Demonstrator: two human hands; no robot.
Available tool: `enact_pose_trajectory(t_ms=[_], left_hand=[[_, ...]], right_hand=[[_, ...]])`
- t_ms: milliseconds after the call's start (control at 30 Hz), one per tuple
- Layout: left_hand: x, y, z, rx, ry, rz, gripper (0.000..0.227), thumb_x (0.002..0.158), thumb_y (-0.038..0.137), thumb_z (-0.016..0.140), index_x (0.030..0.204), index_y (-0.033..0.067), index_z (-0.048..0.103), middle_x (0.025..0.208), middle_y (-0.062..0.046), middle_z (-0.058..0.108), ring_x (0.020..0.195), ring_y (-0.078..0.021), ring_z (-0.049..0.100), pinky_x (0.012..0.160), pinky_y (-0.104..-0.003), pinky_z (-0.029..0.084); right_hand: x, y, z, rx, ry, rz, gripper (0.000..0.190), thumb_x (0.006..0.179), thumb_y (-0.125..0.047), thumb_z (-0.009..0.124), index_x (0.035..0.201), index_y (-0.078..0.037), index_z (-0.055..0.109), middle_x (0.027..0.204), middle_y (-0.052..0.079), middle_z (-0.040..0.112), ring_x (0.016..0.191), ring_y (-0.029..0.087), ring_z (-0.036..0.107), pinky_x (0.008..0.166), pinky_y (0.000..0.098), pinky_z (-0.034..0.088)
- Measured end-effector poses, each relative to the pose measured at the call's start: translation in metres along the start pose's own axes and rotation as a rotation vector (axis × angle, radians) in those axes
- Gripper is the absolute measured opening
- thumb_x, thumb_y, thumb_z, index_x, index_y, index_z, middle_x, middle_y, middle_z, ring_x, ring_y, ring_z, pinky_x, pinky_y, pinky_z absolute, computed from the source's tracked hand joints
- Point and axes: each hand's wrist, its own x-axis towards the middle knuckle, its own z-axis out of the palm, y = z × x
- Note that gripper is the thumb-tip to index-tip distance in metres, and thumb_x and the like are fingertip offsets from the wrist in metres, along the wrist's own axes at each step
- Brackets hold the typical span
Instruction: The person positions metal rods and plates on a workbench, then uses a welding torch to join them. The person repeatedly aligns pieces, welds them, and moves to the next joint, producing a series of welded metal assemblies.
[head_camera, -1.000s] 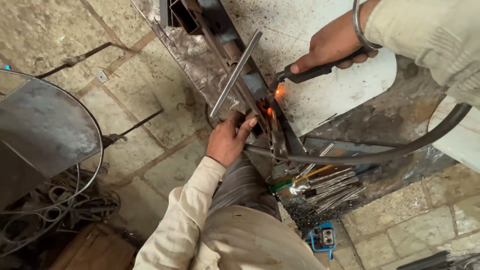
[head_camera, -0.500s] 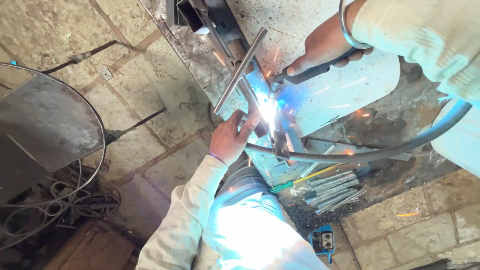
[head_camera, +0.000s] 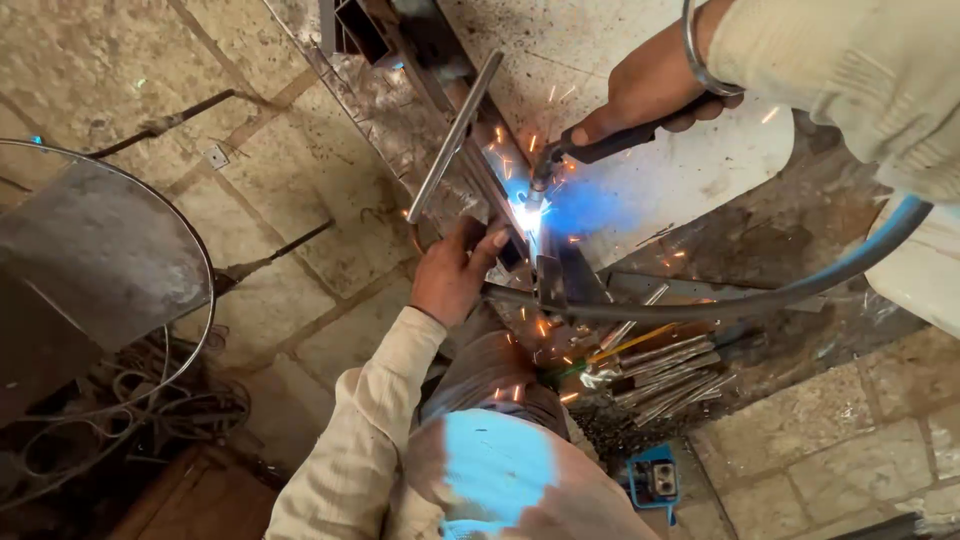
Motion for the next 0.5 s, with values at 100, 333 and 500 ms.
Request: enact_pose_trajectory(t_ms=[100, 333, 500], left_hand=[[0.001, -0.004, 0.002, -0.009, 0.015, 0.031, 0.051, 0.099, 0.053, 0.054, 0.117, 0.0059, 0.063, 0.089, -0.024, 0.072, 0.089, -0.0451, 0.068, 0.076, -0.053, 0.050], [0.004, -0.009, 0.006, -0.012, 0.040, 0.048, 0.051, 0.098, 0.052, 0.057, 0.112, 0.0037, 0.064, 0.093, -0.023, 0.074, 0.091, -0.0447, 0.069, 0.077, -0.051, 0.051], [0.005, -0.018, 0.012, -0.079, 0.075, 0.099, 0.050, 0.097, 0.052, 0.059, 0.111, 0.0040, 0.066, 0.097, -0.020, 0.075, 0.093, -0.0397, 0.073, 0.080, -0.046, 0.055]], right_hand=[[0.000, 0.005, 0.004, 0.015, 0.004, -0.001, 0.073, 0.093, -0.074, 0.046, 0.063, -0.007, 0.047, 0.054, 0.006, 0.039, 0.045, 0.022, 0.037, 0.047, 0.0413, 0.033], [0.008, 0.018, 0.016, 0.078, -0.016, -0.026, 0.075, 0.094, -0.074, 0.046, 0.065, -0.005, 0.048, 0.056, 0.007, 0.040, 0.046, 0.023, 0.038, 0.047, 0.0430, 0.035], [0.025, 0.028, -0.030, 0.101, -0.018, -0.045, 0.077, 0.094, -0.076, 0.046, 0.066, -0.003, 0.052, 0.056, 0.008, 0.042, 0.046, 0.023, 0.040, 0.047, 0.0425, 0.034]])
